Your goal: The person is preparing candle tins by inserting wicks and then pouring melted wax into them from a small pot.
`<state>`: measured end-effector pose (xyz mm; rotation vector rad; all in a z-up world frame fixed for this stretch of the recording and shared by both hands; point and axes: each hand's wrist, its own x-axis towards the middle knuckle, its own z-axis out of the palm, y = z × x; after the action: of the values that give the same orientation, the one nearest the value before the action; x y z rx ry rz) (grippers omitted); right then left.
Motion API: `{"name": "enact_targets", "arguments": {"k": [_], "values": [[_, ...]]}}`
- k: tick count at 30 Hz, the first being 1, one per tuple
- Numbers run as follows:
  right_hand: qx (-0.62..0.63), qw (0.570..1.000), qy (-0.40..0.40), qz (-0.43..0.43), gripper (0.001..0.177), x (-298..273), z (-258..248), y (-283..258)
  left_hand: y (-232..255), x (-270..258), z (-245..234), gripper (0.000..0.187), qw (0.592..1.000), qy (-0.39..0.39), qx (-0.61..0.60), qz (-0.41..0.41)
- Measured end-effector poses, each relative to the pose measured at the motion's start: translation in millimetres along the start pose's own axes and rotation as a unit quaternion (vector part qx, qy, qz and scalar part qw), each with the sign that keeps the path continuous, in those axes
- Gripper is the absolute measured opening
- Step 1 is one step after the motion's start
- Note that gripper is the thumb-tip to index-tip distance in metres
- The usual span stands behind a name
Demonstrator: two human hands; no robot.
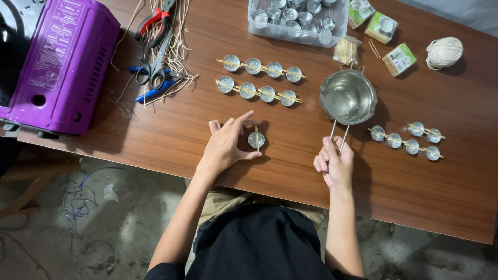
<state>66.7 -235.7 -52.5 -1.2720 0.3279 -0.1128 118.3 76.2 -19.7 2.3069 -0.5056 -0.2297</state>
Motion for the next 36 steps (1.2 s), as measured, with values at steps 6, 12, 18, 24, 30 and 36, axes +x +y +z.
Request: {"name": "enact_targets", "arguments": {"k": [6, 12, 18, 24, 30, 36], "values": [[-0.012, 0.999, -0.024, -0.019, 0.012, -16, -9, -8, -8, -2, 7, 0.116, 1.0, 0.005, -0.014, -0.011], [-0.001, 0.999, -0.041, -0.006, 0.011, -58, -13, -23, -5, -3, 5, 0.116, 1.0, -0.001, -0.013, -0.011], [0.017, 0.997, -0.08, 0.008, 0.008, -92, -11, -21, -9, -4, 5, 0.13, 1.0, -0.01, -0.007, -0.007], [0.006, 0.994, -0.109, 0.017, 0.007, -108, -1, -9, -9, -5, 6, 0.138, 1.0, 0.001, -0.024, -0.004], [-0.047, 0.99, -0.133, 0.027, 0.005, -111, 5, -1, -7, -10, -2, 0.129, 0.995, 0.008, -0.09, -0.036], [-0.077, 0.986, -0.144, 0.034, 0.004, -109, 10, -1, -17, -11, 6, 0.108, 0.996, 0.026, -0.08, -0.032]]}}
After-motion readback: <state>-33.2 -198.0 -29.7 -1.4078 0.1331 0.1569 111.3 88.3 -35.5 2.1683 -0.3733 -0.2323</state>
